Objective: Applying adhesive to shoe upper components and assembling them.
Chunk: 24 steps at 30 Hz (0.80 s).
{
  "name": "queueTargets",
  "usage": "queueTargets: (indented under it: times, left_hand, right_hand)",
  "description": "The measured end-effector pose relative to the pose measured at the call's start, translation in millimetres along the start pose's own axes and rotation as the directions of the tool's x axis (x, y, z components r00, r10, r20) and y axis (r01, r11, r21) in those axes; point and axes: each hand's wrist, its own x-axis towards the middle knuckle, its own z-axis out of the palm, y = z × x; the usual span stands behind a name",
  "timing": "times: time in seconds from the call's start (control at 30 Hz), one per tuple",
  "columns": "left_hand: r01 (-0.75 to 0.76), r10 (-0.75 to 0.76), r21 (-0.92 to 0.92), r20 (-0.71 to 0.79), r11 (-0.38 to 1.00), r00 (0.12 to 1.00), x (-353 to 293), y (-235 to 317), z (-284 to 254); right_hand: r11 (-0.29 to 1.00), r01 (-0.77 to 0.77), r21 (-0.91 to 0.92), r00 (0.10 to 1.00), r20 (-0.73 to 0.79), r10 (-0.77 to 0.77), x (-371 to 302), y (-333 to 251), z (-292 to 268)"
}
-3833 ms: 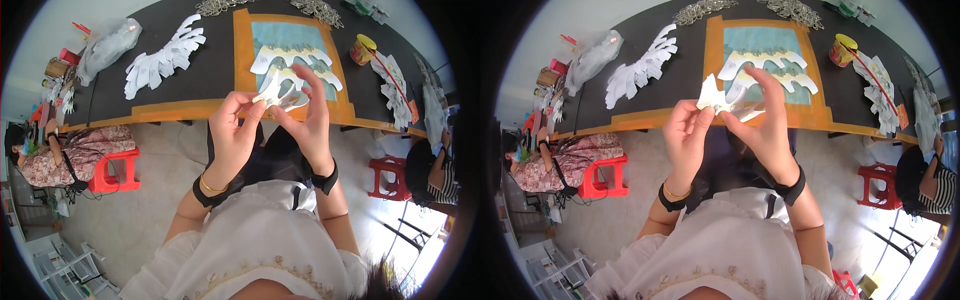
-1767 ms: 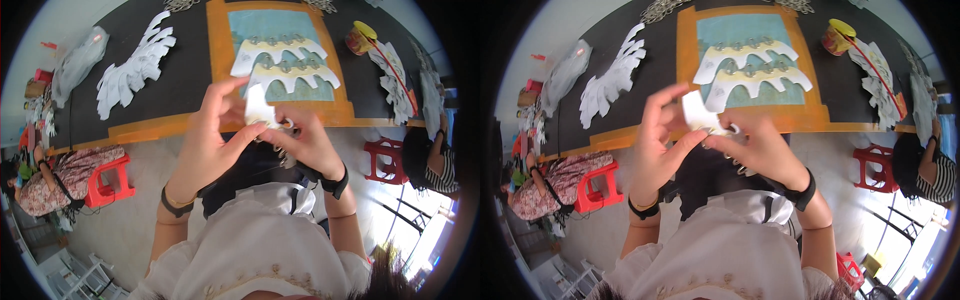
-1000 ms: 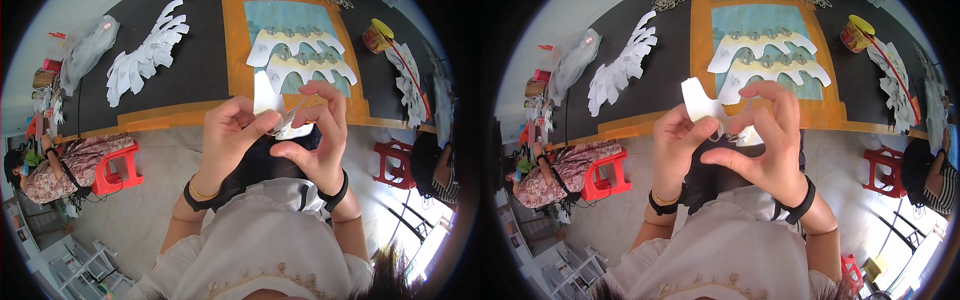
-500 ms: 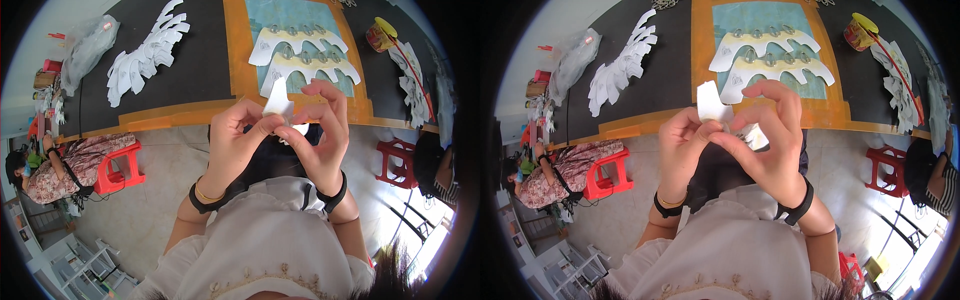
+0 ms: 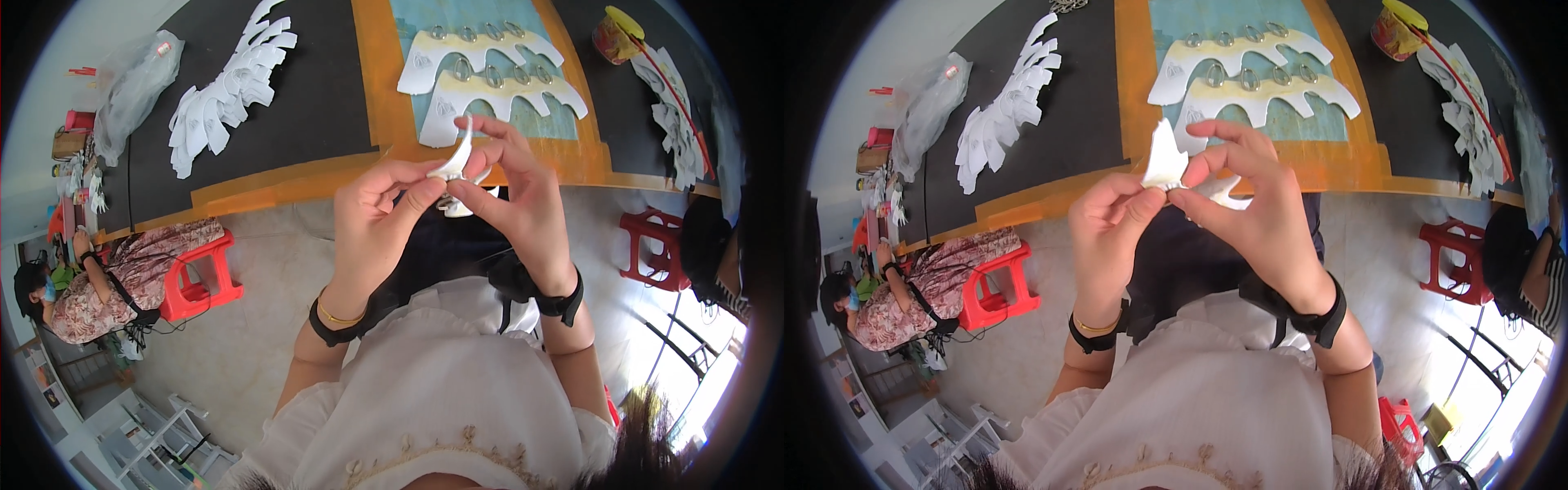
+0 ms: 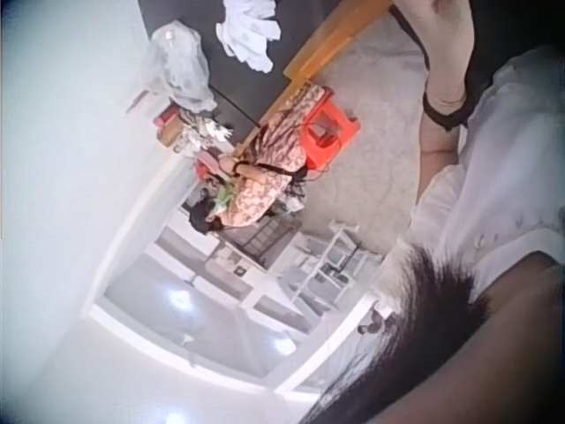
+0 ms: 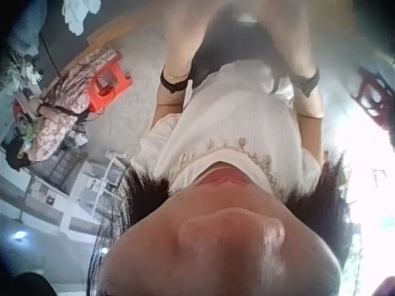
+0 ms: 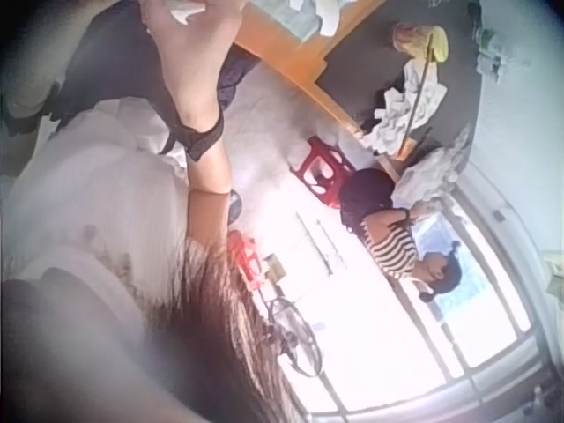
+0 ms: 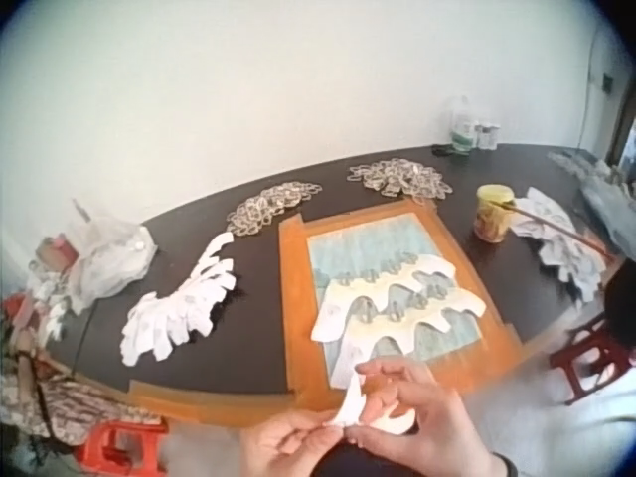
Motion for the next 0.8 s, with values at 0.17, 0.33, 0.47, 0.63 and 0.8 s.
queueTargets:
  times: [0.17, 0.33, 0.47, 0.63, 0.8]
  left_hand:
    - [-0.051, 0.052, 0.012, -0.093, 0.999, 0.994, 1, -10, -2]
    - [-0.097, 0.107, 0.080, -0.124, 0.992, 0.986, 1, -9, 2]
    - [-0.173, 0.189, 0.178, -0.076, 0.969, 0.979, -2, -14, 0]
    - [-0.074, 0.083, 0.147, -0.056, 0.986, 0.995, -2, -4, -1]
    - [-0.041, 0.049, 0.111, -0.074, 0.993, 0.996, 0, -8, -3]
  right_hand:
    - [0.797, 0.352, -0.492, 0.897, -0.065, -0.436, -1, -4, 5]
    - [0.922, 0.251, -0.295, 0.939, -0.158, -0.306, -2, -6, 4]
    - [0.926, 0.211, -0.313, 0.961, -0.109, -0.256, 1, -1, 8]
    - [0.928, 0.244, -0.281, 0.958, -0.078, -0.275, 2, 1, 7]
    - [0.857, 0.341, -0.386, 0.922, -0.044, -0.386, 4, 3, 11]
